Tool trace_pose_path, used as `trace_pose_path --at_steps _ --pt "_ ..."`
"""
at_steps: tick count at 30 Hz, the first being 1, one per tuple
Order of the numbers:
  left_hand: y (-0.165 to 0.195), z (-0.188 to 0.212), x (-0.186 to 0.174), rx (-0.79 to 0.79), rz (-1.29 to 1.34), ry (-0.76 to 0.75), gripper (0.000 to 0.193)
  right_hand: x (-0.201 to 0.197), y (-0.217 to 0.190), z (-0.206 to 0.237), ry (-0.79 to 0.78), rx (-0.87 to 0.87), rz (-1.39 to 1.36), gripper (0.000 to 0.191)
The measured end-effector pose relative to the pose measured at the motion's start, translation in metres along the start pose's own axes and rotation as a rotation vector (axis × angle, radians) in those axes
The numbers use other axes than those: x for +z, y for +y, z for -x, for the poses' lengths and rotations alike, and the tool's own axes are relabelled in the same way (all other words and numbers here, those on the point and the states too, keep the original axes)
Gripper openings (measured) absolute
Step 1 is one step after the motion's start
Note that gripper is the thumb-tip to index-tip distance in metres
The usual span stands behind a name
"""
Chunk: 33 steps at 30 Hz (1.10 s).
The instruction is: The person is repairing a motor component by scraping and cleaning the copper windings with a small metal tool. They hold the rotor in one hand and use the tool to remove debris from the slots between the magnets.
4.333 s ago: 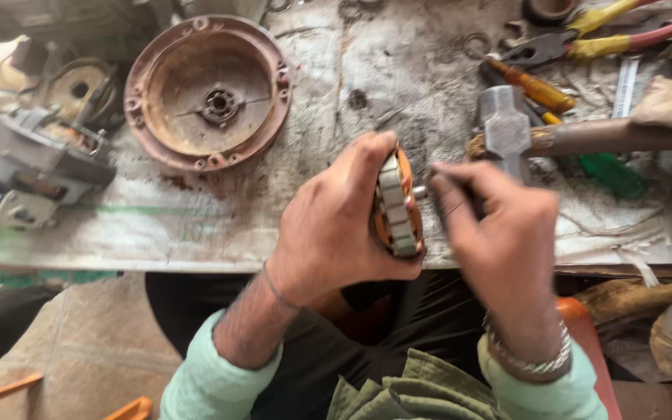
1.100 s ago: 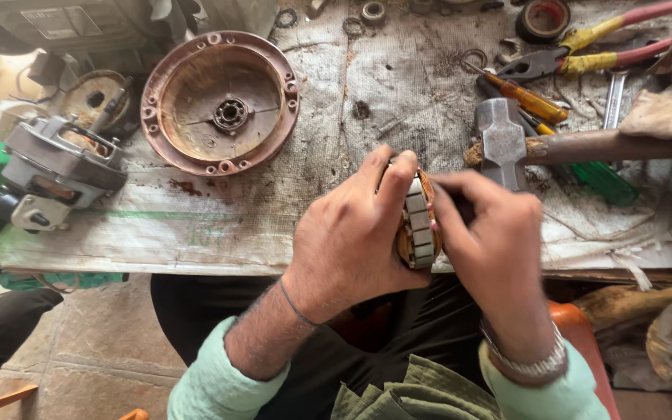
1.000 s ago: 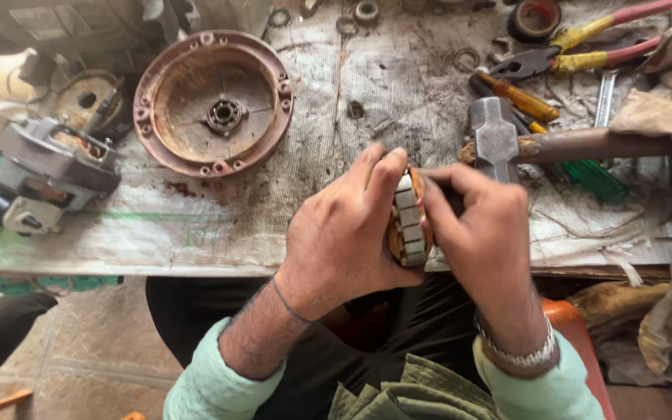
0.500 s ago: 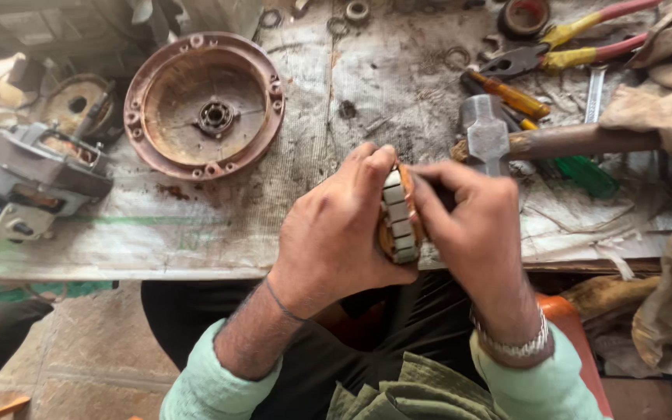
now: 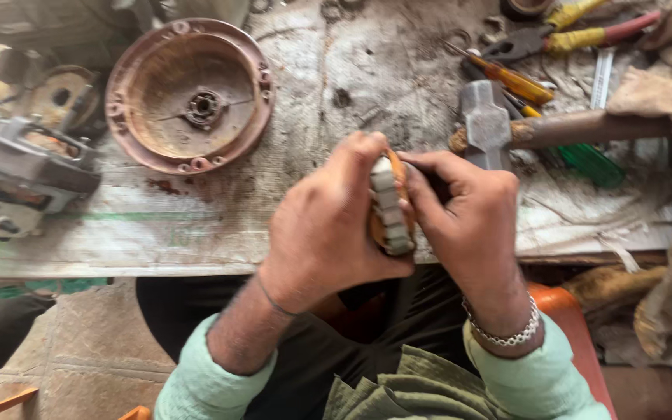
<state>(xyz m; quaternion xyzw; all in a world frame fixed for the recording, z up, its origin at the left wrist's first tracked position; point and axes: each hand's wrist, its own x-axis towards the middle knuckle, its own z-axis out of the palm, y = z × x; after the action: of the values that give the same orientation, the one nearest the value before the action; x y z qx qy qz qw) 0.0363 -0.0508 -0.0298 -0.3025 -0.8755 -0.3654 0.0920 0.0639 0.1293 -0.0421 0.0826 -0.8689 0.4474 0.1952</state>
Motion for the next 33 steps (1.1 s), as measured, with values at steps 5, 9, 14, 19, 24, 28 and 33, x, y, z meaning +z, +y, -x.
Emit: trace_pose_path --at_steps 5,9,14,19,24,28,33 --pt "0.001 -0.001 0.003 0.069 -0.065 0.028 0.121 -0.002 -0.002 -0.006 0.03 -0.064 -0.009 0.018" --pt "-0.001 -0.002 0.004 0.041 -0.018 0.019 0.118 -0.002 -0.003 -0.005 0.017 -0.06 0.004 0.017" --pt "0.0 -0.001 0.003 0.043 -0.025 0.04 0.117 -0.001 0.0 0.002 0.045 -0.027 -0.009 0.018" --pt "-0.002 -0.004 0.005 0.008 0.013 -0.004 0.113 -0.001 0.001 0.001 0.026 -0.023 -0.034 0.023" --pt "-0.003 -0.003 0.005 0.031 0.007 0.002 0.115 0.0 0.002 0.0 0.038 -0.077 -0.026 0.02" --pt "-0.002 -0.003 0.004 0.013 -0.017 0.009 0.112 -0.003 0.004 0.004 0.043 -0.029 0.011 0.021" --pt "0.0 -0.004 0.004 0.014 -0.011 0.007 0.114 -0.003 0.007 0.004 0.058 -0.107 0.027 0.02"
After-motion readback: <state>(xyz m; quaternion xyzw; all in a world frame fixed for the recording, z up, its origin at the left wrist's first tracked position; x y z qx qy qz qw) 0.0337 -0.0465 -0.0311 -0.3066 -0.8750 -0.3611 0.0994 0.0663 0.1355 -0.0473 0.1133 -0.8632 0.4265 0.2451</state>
